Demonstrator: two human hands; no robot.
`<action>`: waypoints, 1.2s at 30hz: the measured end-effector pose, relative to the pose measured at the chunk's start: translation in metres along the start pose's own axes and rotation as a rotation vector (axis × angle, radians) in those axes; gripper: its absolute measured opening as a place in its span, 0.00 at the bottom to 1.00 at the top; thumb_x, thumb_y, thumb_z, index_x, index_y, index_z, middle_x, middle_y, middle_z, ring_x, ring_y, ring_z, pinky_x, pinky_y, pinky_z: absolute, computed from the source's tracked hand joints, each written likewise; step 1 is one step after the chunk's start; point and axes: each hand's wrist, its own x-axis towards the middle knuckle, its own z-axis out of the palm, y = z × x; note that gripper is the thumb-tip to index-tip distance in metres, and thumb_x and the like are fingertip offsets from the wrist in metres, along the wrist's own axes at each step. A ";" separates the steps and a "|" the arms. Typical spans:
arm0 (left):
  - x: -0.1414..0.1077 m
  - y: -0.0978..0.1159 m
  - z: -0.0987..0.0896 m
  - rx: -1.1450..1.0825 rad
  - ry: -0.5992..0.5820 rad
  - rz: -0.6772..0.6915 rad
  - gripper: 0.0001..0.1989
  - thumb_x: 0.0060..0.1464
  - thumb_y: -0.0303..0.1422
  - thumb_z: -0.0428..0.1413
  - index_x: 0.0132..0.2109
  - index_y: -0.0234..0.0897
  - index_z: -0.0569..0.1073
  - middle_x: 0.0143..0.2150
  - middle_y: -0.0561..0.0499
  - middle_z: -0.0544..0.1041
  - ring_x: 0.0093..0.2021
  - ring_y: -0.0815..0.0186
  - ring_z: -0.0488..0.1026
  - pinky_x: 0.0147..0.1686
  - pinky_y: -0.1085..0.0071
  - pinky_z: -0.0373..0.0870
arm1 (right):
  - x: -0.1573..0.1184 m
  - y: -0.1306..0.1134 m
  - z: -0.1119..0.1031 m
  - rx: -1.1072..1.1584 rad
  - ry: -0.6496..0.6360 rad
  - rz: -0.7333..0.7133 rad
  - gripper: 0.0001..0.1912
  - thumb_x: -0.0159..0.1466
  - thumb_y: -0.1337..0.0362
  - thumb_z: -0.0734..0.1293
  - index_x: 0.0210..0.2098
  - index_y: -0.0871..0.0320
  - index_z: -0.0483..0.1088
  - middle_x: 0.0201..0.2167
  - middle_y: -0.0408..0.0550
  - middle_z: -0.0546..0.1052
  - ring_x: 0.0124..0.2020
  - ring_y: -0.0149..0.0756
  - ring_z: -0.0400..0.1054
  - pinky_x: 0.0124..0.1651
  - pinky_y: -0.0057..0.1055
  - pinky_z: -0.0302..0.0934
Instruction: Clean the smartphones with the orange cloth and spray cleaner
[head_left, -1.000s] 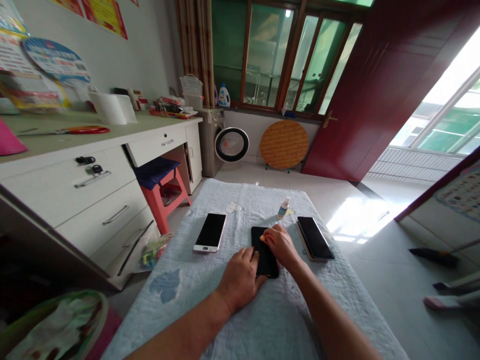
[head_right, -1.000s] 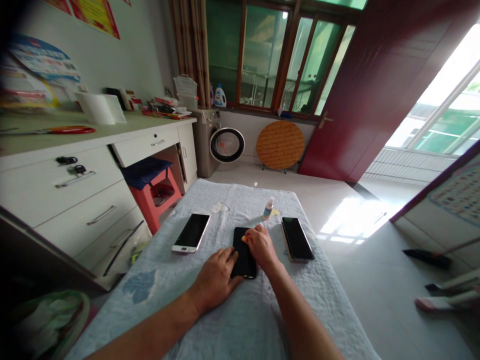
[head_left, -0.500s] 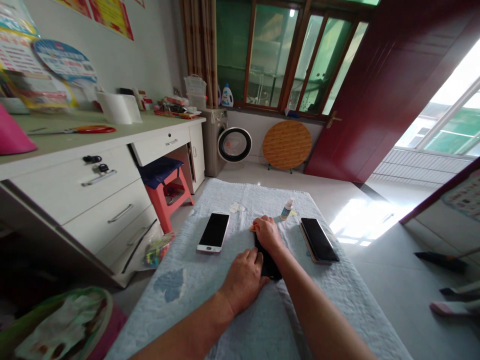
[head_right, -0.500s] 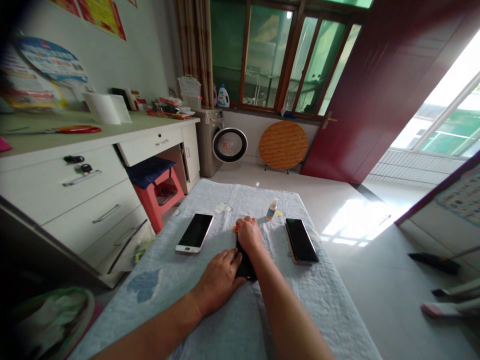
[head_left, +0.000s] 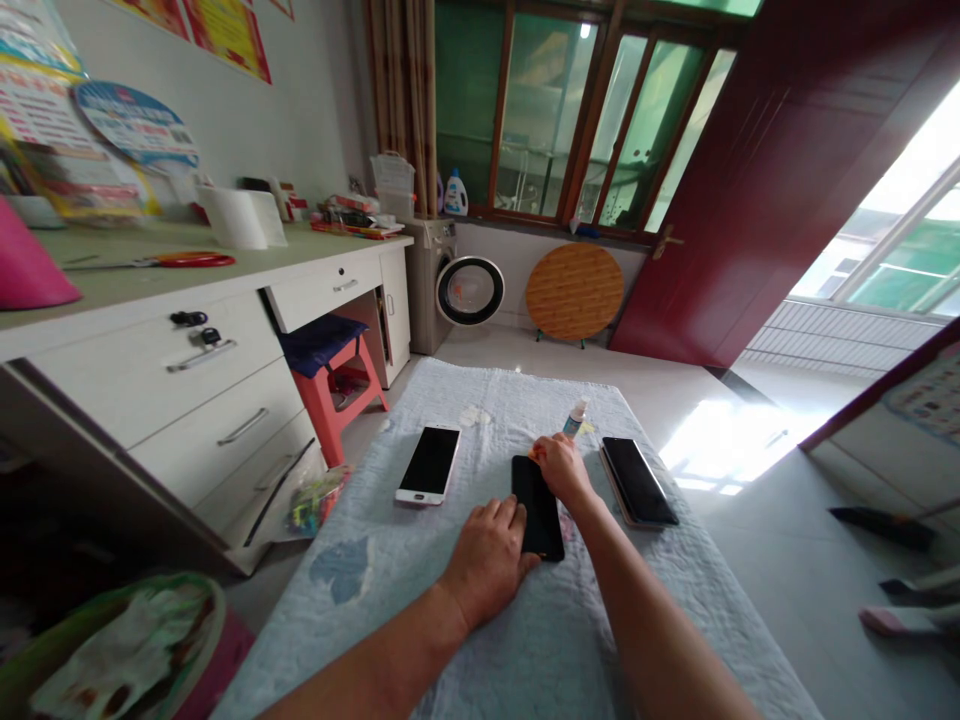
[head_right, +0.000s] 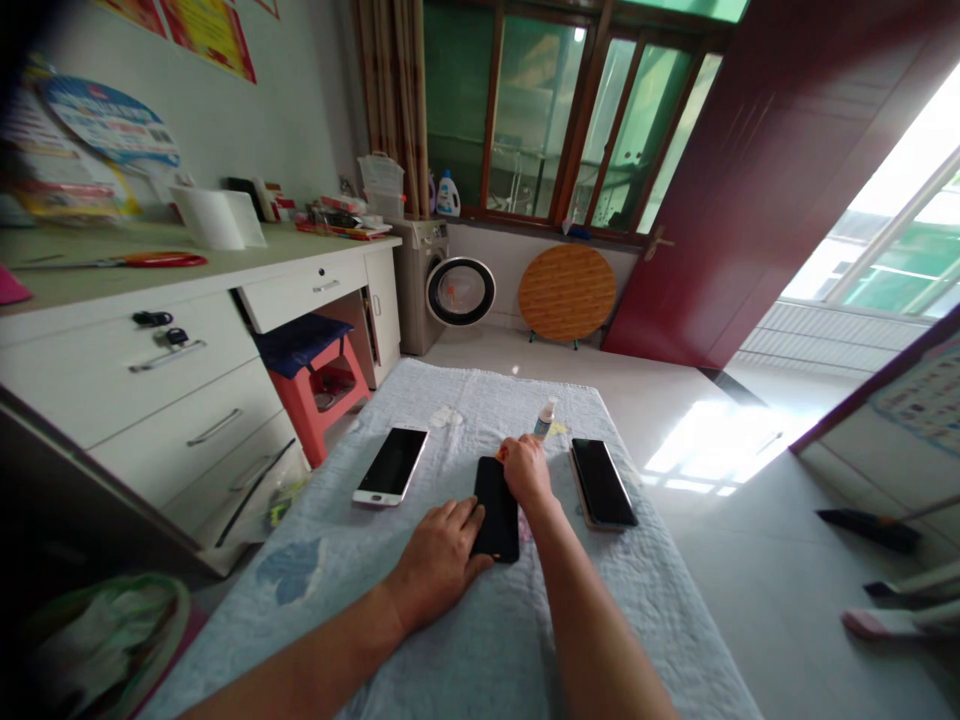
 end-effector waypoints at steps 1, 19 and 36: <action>0.000 0.000 0.000 0.003 -0.004 0.004 0.27 0.58 0.45 0.55 0.58 0.30 0.68 0.57 0.37 0.70 0.54 0.50 0.68 0.52 0.56 0.65 | 0.000 -0.004 0.001 -0.004 -0.004 0.000 0.13 0.66 0.68 0.59 0.40 0.60 0.76 0.37 0.53 0.73 0.42 0.37 0.65 0.46 0.28 0.53; -0.003 0.005 -0.003 -0.025 0.013 -0.050 0.26 0.56 0.43 0.57 0.58 0.32 0.67 0.57 0.37 0.70 0.51 0.50 0.68 0.50 0.53 0.65 | 0.019 -0.023 -0.010 -0.199 -0.196 -0.114 0.15 0.64 0.66 0.59 0.40 0.59 0.78 0.42 0.57 0.75 0.45 0.44 0.66 0.45 0.34 0.57; -0.002 -0.001 0.006 -0.017 0.015 -0.008 0.27 0.56 0.40 0.59 0.58 0.33 0.64 0.59 0.38 0.68 0.52 0.51 0.68 0.50 0.55 0.66 | 0.032 -0.039 0.000 -0.195 -0.291 -0.148 0.14 0.64 0.65 0.60 0.42 0.58 0.76 0.43 0.57 0.74 0.45 0.42 0.68 0.44 0.31 0.58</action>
